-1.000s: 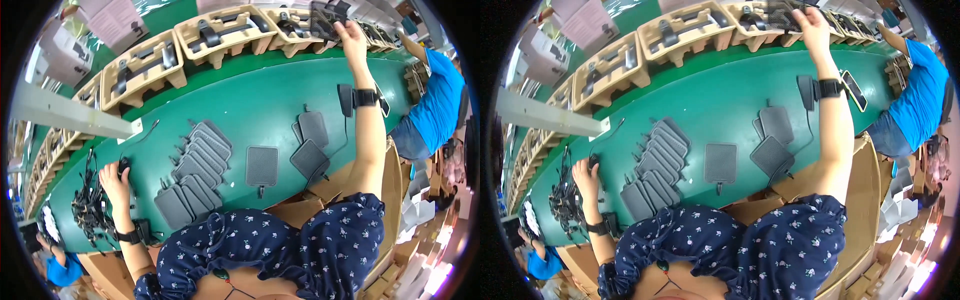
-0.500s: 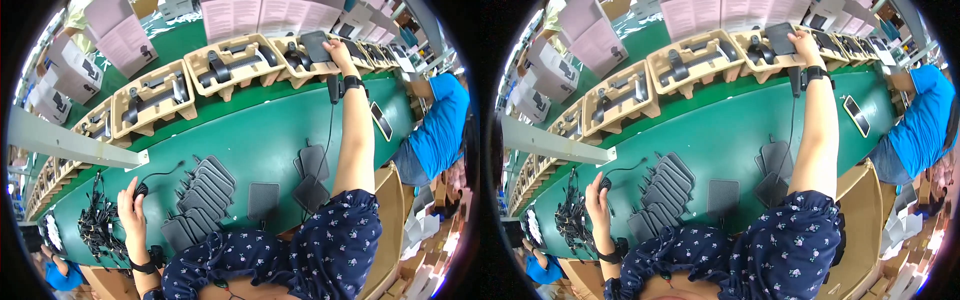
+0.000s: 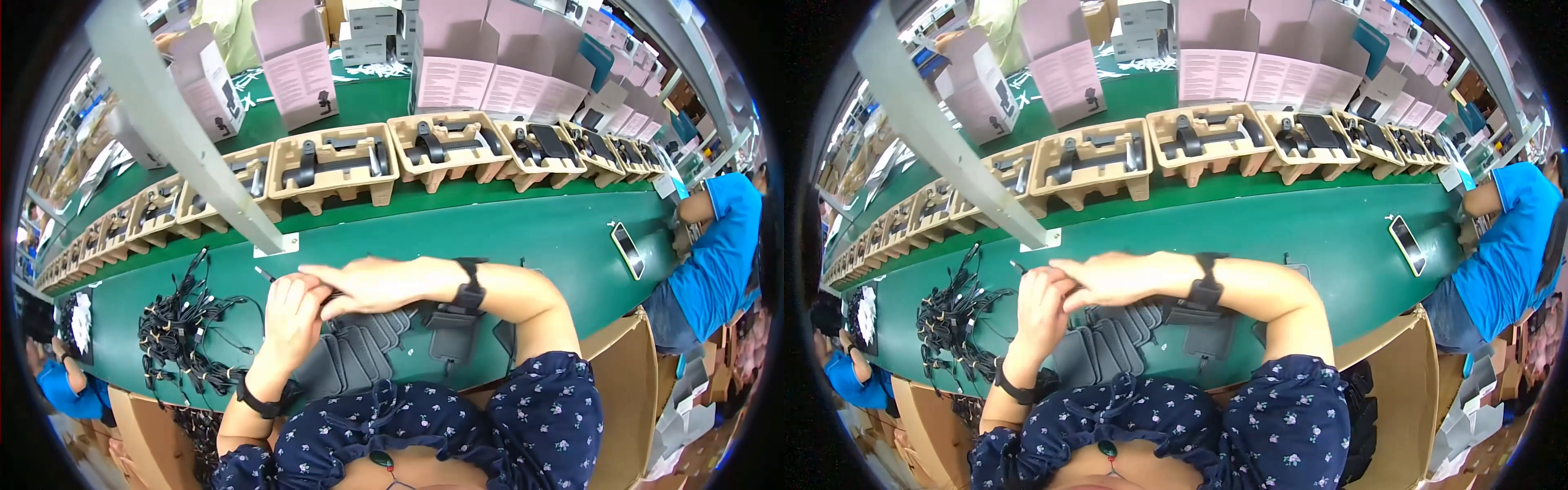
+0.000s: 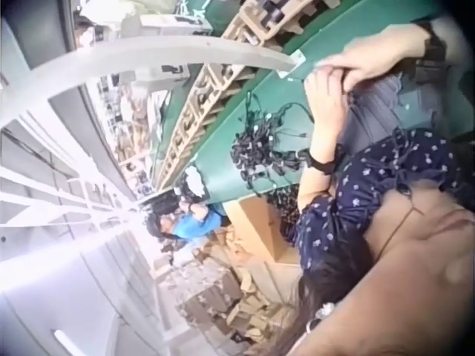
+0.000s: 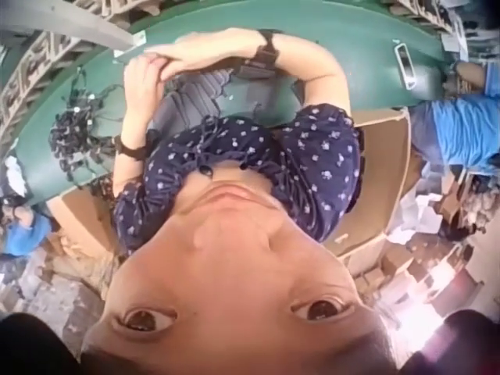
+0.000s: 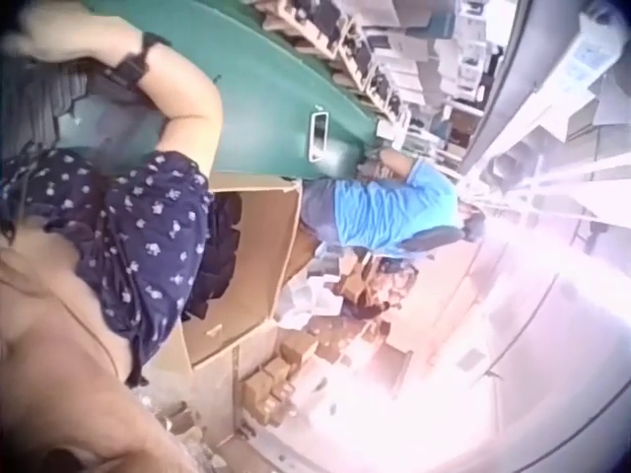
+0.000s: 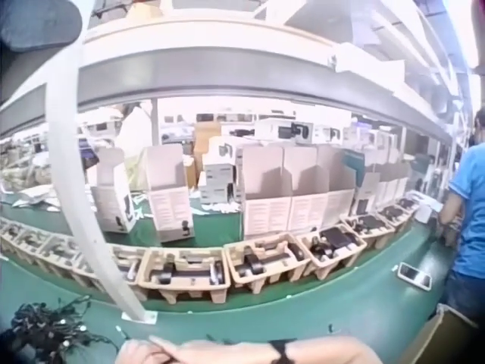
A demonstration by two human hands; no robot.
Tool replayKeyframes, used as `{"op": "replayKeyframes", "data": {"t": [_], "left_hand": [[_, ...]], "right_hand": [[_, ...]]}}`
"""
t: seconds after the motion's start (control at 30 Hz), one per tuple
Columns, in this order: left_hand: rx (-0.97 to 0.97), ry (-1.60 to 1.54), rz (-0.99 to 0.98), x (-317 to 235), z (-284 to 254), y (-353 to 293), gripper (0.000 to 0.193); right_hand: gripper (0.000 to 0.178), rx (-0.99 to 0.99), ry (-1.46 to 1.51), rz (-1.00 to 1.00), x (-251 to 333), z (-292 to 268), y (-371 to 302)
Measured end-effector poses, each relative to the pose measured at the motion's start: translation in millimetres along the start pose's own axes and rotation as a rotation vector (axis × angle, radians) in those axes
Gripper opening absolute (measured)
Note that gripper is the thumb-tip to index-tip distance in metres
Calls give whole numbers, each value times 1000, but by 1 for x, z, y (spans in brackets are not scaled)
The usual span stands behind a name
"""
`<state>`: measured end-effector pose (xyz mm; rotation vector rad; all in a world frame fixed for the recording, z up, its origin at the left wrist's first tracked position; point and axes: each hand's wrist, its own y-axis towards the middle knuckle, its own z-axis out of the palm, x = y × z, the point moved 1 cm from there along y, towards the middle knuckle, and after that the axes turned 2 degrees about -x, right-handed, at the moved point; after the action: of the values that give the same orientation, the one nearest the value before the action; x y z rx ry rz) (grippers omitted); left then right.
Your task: The person picks up a cable and a pop filter, then presses the cable into the filter by hand. They place the assembled unit into a cardboard tray and repeat the process several times.
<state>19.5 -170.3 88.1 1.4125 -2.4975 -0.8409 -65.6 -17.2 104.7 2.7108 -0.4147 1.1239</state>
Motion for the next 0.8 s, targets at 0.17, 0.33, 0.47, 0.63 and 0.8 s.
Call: {"op": "replayKeyframes", "data": {"t": [0.17,0.33,0.47,0.63,0.8], "left_hand": [[-477,-36,-247,16,-27,-11,76],[-371,-967,-442,14,10,-27,80],[268,-1352,-494,10,30,-45,14],[78,-1058,-629,38,15,-53,9],[-5,-1337,-794,44,21,-65,10]], "right_hand": [[37,-283,197,99,-1,13,20],[29,-519,711,-161,21,29,42],[33,-352,972,-152,51,36,47],[23,-467,487,-1,41,30,23],[36,-399,-328,-140,33,62,17]]}}
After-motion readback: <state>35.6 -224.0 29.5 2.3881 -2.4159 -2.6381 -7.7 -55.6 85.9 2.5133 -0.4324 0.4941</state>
